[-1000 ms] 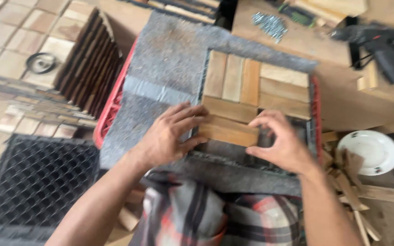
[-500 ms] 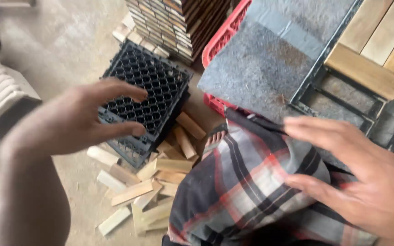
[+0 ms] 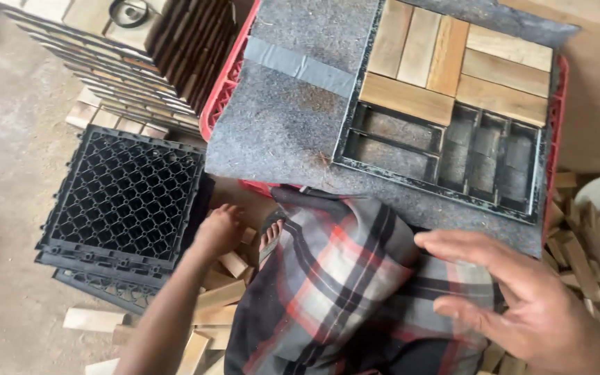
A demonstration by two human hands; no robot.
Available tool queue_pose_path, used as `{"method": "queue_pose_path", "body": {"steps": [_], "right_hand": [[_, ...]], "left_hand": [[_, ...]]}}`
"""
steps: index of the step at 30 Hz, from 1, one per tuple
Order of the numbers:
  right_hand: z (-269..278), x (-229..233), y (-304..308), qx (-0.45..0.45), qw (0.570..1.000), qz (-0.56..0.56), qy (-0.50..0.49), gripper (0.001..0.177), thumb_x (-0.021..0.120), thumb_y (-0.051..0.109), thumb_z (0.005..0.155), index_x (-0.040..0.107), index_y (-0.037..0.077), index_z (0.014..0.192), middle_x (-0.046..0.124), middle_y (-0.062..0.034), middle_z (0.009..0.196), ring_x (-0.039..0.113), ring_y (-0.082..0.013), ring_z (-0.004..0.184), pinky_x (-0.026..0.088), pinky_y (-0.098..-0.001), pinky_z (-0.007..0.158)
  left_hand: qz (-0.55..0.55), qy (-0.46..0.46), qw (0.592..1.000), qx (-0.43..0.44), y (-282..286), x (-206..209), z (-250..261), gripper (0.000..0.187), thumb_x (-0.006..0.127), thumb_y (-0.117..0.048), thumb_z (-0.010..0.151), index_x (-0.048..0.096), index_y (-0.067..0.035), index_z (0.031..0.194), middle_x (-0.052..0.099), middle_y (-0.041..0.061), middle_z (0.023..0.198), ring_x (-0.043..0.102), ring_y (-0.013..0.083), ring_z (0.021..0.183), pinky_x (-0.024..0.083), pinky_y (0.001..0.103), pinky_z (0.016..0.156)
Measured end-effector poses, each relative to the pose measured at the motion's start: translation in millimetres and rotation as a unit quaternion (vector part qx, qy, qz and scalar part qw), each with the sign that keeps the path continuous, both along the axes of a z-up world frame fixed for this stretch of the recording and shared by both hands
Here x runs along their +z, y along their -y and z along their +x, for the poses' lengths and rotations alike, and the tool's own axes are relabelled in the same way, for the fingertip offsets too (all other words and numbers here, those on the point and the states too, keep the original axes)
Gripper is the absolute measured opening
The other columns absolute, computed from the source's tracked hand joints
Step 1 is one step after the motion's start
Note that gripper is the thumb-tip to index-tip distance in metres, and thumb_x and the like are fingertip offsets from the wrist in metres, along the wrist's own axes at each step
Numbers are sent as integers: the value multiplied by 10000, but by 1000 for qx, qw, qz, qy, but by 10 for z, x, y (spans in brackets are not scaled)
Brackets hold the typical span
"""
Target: The person arranges small rectangular wooden pieces into a black grid frame placed on a red crate. They pick up pieces from a pile on the floor and fit them into the frame slots, occasionally adjusting their position.
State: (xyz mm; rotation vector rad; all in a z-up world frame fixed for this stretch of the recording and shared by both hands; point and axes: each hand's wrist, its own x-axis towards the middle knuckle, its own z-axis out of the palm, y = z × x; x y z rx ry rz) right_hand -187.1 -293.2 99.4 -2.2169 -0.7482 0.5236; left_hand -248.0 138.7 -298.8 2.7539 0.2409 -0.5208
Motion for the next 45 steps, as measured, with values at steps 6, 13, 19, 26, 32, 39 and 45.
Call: {"method": "queue_pose_path", "body": {"steps": [6, 13, 19, 26, 32, 39, 45], "right_hand": [[-16, -204, -28, 12, 999, 0, -39, 543, 785, 223, 768, 735, 147, 1303, 764, 4, 1374, 696, -139, 1306, 526, -345, 1070], [-114, -204, -342, -8, 996, 86, -12, 543, 802, 95, 685, 713, 22, 1216, 803, -90, 1258, 718, -177, 1264, 527, -310, 1117], [-161, -250, -827, 107, 992, 34, 54, 528, 795, 213, 733, 722, 121, 1249, 809, 13, 1241, 772, -76, 1110, 521, -234, 997], [-856, -934, -2487, 348, 933, -4, -95, 453, 677, 284, 926, 632, 135, 1352, 657, -61, 1344, 602, -215, 1279, 419, -382, 1071], [-1439, -1696, -3269, 466, 877, -115, -30, 538, 644, 321, 927, 548, 132, 1422, 611, -170, 1314, 579, -398, 1223, 477, -534, 1008], [-1600, -2197, -3337, 471, 862, -166, -91, 548, 663, 311, 925, 554, 105, 1421, 629, -220, 1314, 588, -436, 1251, 481, -550, 1034], [-1419, -1881, -3311, 430, 840, -310, -114, 605, 584, 238, 1019, 355, 155, 1573, 382, -114, 1606, 344, -281, 1497, 272, -507, 1246]], "left_hand": [[115, 83, 989, 48, 446, -984, -804, 596, 476, -526, 880, 517, -187, 1368, 378, 215, 1532, 125, 479, 1542, 96, 751, 1193], [72, 2, 997, 3, 735, -645, -1987, 601, 425, -452, 909, 455, -191, 1449, 469, 198, 1382, 395, 389, 1358, 131, 611, 1229], [157, 16, 986, 51, 715, -353, -2424, 459, 533, -368, 822, 596, -159, 1226, 489, 185, 1441, 319, 360, 1480, 78, 783, 1199], [141, -214, 957, 135, 987, 140, -2673, 867, 569, -324, 863, 173, -127, 1608, -13, 180, 1701, -90, 465, 1542, -68, 790, 1167], [137, -222, 964, 56, 1185, 58, -3079, 701, 515, -320, 941, 267, -198, 1585, 109, 52, 1690, -26, 356, 1554, -81, 800, 1195], [151, -160, 975, -5, 952, -175, -3420, 462, 450, -207, 992, 510, -249, 1449, 290, -40, 1661, 44, 234, 1577, 23, 818, 1203], [164, 48, 983, 73, 1213, -504, -3870, 941, 556, -521, 803, 213, -117, 1580, 46, 167, 1709, -61, 356, 1597, -11, 760, 1202]]}}
